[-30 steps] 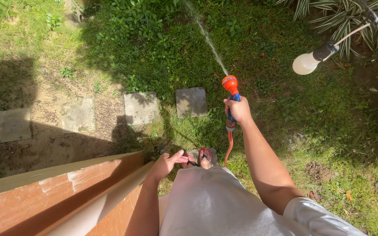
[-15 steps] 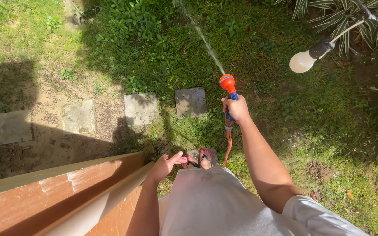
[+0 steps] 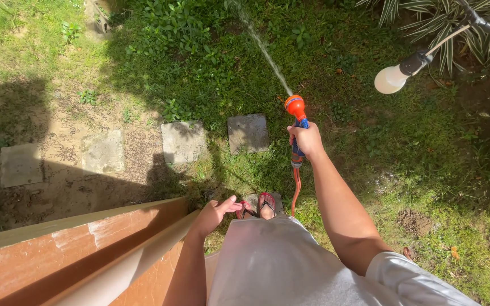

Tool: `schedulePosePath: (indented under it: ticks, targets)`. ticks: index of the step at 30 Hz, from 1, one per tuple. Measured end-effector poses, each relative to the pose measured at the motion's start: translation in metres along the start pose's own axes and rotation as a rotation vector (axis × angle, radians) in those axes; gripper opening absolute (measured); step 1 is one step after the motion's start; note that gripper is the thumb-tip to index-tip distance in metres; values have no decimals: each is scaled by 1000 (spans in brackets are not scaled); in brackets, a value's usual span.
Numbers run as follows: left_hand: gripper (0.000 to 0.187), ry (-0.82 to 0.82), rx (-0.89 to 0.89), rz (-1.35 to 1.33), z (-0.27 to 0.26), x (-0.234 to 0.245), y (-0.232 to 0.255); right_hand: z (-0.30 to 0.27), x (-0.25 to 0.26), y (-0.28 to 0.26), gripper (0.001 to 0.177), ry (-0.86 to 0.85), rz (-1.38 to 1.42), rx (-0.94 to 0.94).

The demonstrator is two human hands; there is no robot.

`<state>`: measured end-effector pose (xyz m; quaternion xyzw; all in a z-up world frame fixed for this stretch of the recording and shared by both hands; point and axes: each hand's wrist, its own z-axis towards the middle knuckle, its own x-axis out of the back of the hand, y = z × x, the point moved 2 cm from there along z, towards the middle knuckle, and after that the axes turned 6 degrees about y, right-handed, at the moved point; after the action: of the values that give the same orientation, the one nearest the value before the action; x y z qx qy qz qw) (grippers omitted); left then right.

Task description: Watering garden plants and grass using a garden hose with a spray nozzle attachment.

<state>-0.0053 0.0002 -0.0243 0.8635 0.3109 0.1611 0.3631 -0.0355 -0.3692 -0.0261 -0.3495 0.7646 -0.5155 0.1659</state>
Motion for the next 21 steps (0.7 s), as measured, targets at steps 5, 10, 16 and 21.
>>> schedulePosePath:
  ticks: [5,10,16,21]
  targets:
    - [59,7,4,38,-4,1,6,1,0,0,14,4,1,-6]
    - [61,-15,11,80,-4,1,9,0,1,-2,12,-5,40,-16]
    - [66,-31,16,-26,9,3,-9,-1,4,-2,14,6,33,-10]
    - [65,-25,17,97,1,3,4,0,0,0,15,-16,-18,-3]
